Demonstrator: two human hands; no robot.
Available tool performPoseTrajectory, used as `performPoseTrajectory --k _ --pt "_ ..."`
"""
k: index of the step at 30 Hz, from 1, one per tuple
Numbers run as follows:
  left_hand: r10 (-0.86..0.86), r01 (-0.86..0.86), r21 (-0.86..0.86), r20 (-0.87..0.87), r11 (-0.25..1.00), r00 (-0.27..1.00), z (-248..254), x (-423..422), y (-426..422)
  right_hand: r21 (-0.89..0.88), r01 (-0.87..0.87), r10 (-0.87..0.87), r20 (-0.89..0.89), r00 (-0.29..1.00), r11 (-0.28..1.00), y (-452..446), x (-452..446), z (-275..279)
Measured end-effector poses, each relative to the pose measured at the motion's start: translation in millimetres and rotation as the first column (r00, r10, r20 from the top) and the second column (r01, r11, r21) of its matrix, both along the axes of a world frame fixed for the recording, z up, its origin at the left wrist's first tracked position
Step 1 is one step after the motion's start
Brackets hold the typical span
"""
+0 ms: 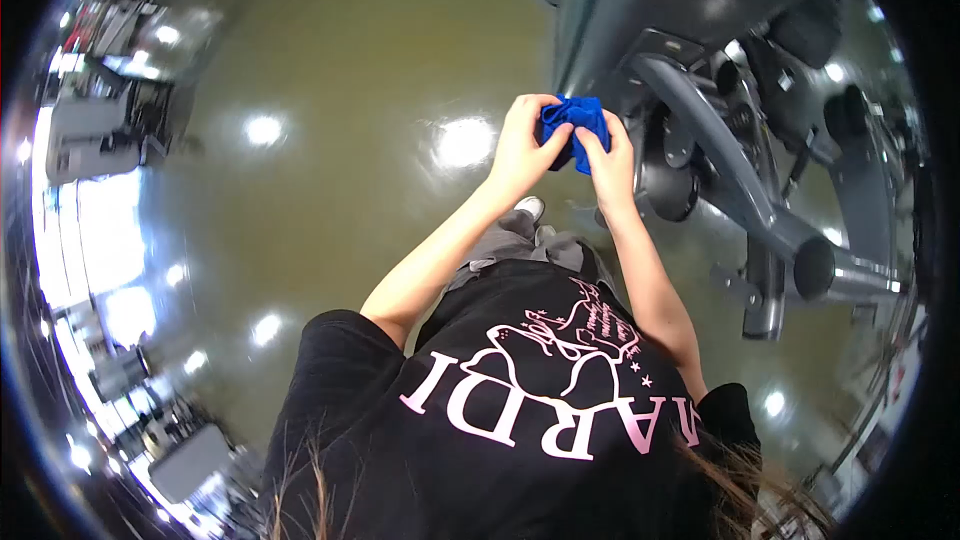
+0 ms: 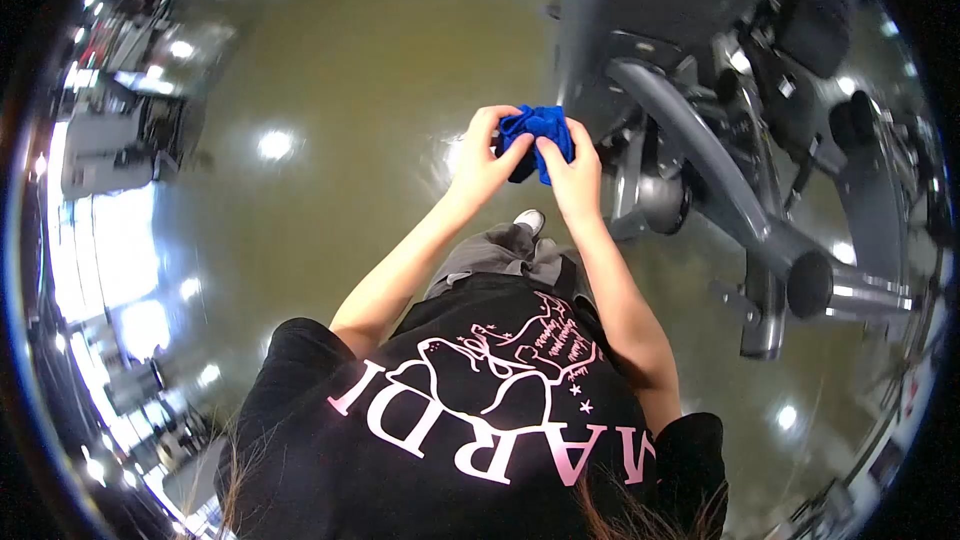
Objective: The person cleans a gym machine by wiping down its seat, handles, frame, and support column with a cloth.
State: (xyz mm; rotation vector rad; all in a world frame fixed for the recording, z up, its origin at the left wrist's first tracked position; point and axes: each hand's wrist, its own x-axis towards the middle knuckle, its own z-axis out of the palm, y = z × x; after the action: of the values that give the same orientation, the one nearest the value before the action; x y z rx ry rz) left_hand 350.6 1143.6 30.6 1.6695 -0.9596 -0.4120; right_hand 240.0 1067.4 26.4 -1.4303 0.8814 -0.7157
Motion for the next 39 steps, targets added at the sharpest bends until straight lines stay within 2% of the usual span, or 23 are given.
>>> performPoseTrajectory --k 2,5,7,13,15,19,22,23,24,27,31,32,39 --pt "0.088 -0.084 0.048 -0.108 0.995 0.990 -1 -5 18 0.036 -0.079 0.078 0.044 0.996 0.996 4 2 -2" --pt "0.165 -0.145 0.081 -0.389 0.986 0.906 8 -12 44 0.055 -0.208 0.204 0.076 0.976 0.977 14 -3 4" --pt "0.193 -0.181 0.068 -0.400 0.981 0.896 -1 -18 58 0.018 -0.253 0.251 0.077 0.965 0.967 16 -10 4" --pt "0.278 -0.296 0.061 -0.561 0.953 0.780 2 -50 92 0.103 -0.352 0.341 0.107 0.934 0.930 19 -44 -12" --pt "0.326 -0.335 0.063 -0.452 0.940 0.830 4 -53 104 0.097 -0.344 0.337 0.081 0.938 0.934 18 -50 -13" --pt "0.354 -0.406 0.011 -0.510 0.914 0.784 24 -62 123 0.074 -0.384 0.376 0.110 0.920 0.920 16 -52 1" --pt "0.375 -0.426 -0.031 -0.419 0.904 0.827 24 -66 139 0.025 -0.428 0.418 0.167 0.893 0.904 28 -43 21" --pt "0.388 -0.444 -0.015 -0.460 0.896 0.799 39 -72 142 0.030 -0.453 0.441 0.178 0.880 0.891 33 -41 27" --pt "0.396 -0.458 -0.022 -0.465 0.889 0.792 38 -73 150 0.086 -0.445 0.420 0.209 0.883 0.892 38 -35 24" --pt "0.424 -0.508 -0.031 -0.507 0.861 0.750 41 -73 171 0.083 -0.491 0.459 0.248 0.853 0.867 57 -25 24" --pt "0.496 -0.598 -0.029 -0.527 0.801 0.690 37 -70 215 0.109 -0.587 0.561 0.196 0.804 0.803 96 -8 20" --pt "0.521 -0.624 -0.027 -0.521 0.781 0.676 35 -68 222 0.062 -0.608 0.596 0.147 0.790 0.791 101 -2 15" --pt "0.585 -0.764 -0.087 -0.589 0.639 0.557 26 -51 316 0.033 -0.714 0.708 0.107 0.698 0.699 196 42 18"
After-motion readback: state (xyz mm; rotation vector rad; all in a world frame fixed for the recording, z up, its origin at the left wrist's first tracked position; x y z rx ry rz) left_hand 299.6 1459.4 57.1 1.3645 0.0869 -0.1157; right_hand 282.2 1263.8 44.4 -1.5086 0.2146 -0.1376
